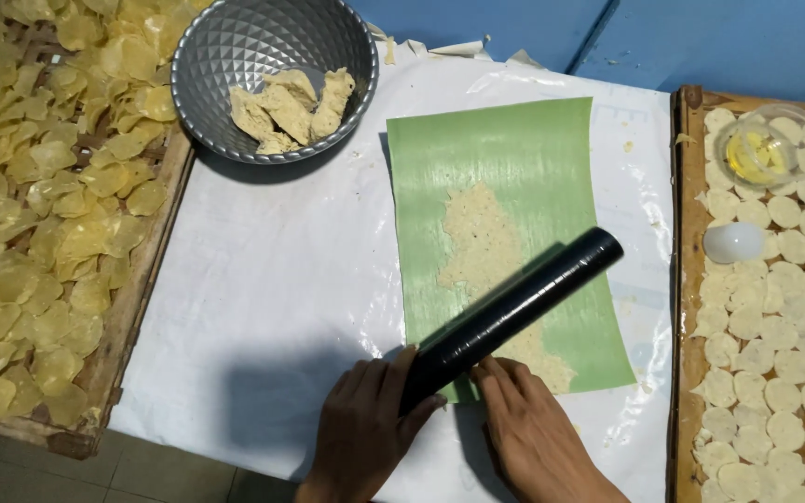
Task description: Flattening small portions of dough onto a sheet using a rolling pin.
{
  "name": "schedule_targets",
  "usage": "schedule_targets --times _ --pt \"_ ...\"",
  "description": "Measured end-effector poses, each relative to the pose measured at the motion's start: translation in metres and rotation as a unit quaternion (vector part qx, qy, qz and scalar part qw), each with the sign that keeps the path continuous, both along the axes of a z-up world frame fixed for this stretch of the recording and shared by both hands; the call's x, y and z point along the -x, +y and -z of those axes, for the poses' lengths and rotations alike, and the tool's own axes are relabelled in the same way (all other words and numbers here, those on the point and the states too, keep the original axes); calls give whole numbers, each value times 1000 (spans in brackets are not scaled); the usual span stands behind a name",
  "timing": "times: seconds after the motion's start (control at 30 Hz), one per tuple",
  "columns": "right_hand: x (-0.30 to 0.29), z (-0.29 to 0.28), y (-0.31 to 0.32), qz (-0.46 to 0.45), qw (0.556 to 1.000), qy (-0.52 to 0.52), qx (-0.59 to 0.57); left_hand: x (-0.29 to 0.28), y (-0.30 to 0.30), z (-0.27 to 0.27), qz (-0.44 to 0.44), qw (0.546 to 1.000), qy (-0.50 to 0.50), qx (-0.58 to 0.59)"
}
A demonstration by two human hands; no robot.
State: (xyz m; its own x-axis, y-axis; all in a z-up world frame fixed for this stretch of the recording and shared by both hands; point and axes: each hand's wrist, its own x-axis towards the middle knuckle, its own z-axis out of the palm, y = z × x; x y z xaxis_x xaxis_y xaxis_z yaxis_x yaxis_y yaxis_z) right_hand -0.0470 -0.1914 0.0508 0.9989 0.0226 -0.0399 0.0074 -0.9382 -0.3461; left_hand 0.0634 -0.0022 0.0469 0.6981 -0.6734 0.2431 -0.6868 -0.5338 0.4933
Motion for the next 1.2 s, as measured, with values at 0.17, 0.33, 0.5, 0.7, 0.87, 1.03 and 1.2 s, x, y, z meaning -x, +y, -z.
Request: schedule_targets --times 0.17,0.33,0.5,0.7,0.87,1.03,1.2 --pt "14 14 -1 -29 1000 9 9 -7 -10 -2 69 992 -84 -58" --pt "25 12 -11 -39 999 25 -6 -6 -9 7 39 993 -64 -96" --pt "-17 -33 -34 49 990 -115 -59 4 -19 -2 -3 992 -111 -62" --pt "-69 0 -66 -2 996 -82 29 8 -33 6 9 989 -121 -85" --pt "-94 0 -63 -1 995 -90 43 -29 -41 6 -12 991 -116 -69" --pt "-57 14 -60 9 994 -93 63 6 -34 19 15 986 -102 -132" --pt "-2 26 -53 25 993 -81 88 35 -22 36 63 989 -76 -114"
